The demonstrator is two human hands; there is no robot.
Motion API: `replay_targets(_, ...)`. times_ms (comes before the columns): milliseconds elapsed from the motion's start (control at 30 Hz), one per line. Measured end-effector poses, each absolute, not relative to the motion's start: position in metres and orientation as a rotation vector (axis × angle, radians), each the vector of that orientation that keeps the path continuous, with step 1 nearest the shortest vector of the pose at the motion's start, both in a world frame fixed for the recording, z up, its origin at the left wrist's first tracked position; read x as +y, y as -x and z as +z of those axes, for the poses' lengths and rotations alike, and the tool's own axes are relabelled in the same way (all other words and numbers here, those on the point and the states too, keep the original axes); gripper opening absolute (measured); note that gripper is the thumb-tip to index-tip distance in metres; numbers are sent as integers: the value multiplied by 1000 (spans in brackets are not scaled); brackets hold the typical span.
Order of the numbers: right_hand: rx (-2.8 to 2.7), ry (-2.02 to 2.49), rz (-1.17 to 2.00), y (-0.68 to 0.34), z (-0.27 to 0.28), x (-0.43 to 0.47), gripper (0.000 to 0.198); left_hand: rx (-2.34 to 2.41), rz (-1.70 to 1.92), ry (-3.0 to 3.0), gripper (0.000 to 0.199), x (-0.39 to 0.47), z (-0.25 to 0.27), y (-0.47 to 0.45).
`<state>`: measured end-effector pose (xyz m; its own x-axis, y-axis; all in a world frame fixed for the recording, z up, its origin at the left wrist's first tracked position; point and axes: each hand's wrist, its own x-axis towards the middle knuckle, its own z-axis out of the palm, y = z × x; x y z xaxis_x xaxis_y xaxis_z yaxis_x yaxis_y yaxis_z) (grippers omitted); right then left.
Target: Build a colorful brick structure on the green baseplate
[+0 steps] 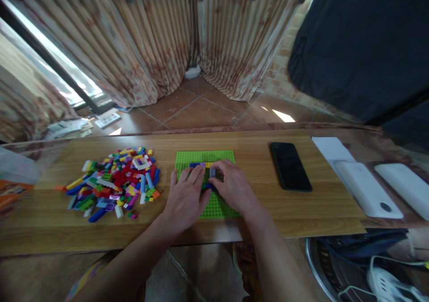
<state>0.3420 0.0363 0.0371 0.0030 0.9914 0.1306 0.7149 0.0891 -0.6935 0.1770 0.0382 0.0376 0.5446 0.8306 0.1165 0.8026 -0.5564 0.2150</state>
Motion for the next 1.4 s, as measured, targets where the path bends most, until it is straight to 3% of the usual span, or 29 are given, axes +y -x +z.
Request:
replay_targets(633, -1920, 1687, 482, -334, 33, 48, 20, 1330, 440, -2543, 52, 38, 26, -167)
replay_targets(967, -1854, 1763, 498, -325, 34, 50, 24, 1329, 422, -2537, 46, 36, 28, -168)
replay_targets(1200, -1631, 1690, 626, -335, 28, 46, 28, 1381, 406, -2572, 44, 33, 28, -172)
replay_targets(1400, -1330, 1808, 691, -334, 24, 54, 20, 1387, 371, -2579, 45, 33, 29, -172)
